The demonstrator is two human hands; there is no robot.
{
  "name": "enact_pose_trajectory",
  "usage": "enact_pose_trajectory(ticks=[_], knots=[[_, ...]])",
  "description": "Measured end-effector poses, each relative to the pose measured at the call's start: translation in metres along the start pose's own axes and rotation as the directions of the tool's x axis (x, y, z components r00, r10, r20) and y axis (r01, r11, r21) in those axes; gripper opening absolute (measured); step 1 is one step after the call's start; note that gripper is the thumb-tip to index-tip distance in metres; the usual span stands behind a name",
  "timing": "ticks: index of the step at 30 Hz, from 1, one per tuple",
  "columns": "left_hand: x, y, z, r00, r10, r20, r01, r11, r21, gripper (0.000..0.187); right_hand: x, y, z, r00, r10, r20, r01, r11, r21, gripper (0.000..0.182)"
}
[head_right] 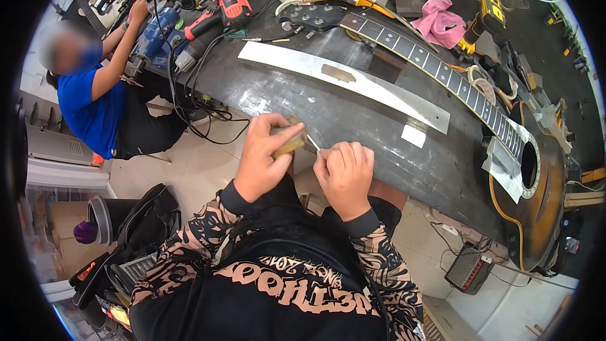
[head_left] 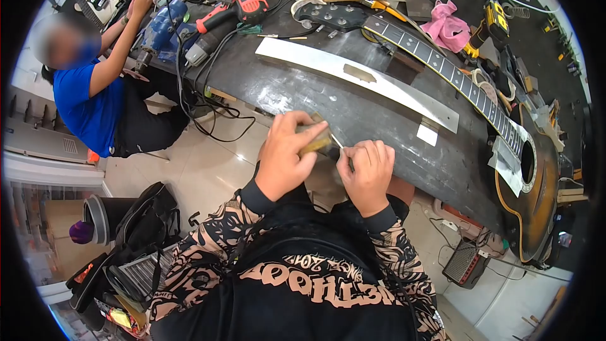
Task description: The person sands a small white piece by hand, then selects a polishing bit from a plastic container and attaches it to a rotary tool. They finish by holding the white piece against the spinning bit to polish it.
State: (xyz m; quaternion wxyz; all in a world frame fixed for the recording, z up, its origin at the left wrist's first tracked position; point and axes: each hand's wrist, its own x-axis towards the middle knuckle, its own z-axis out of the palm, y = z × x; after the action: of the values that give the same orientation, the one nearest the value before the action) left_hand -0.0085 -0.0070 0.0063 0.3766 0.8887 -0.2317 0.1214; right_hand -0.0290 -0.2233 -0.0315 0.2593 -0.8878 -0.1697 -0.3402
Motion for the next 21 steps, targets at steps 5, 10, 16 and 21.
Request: enact_pose_trajectory(ticks=[5, 10, 16, 21], knots=[[-0.009, 0.016, 0.007, 0.998, 0.003, 0.067, 0.003, 0.995, -0.101, 0.067, 0.0, 0.001, 0.0, 1.0, 0.0, 0.004, 0.0, 1.0, -0.001, 0.03], [-0.004, 0.008, 0.006, 0.999, -0.045, -0.007, 0.044, 0.994, -0.104, 0.066, 0.001, 0.001, -0.002, 1.0, -0.002, -0.002, 0.002, 1.0, 0.013, 0.03], [0.001, -0.003, 0.005, 0.995, -0.063, -0.074, 0.057, 0.995, -0.079, 0.066, 0.001, 0.0, -0.002, 1.0, -0.005, 0.01, 0.005, 1.0, -0.006, 0.029], [-0.005, 0.008, 0.007, 0.999, -0.002, 0.05, 0.008, 0.993, -0.116, 0.065, 0.0, 0.001, -0.001, 1.0, -0.006, 0.012, 0.006, 1.0, 0.008, 0.029]])
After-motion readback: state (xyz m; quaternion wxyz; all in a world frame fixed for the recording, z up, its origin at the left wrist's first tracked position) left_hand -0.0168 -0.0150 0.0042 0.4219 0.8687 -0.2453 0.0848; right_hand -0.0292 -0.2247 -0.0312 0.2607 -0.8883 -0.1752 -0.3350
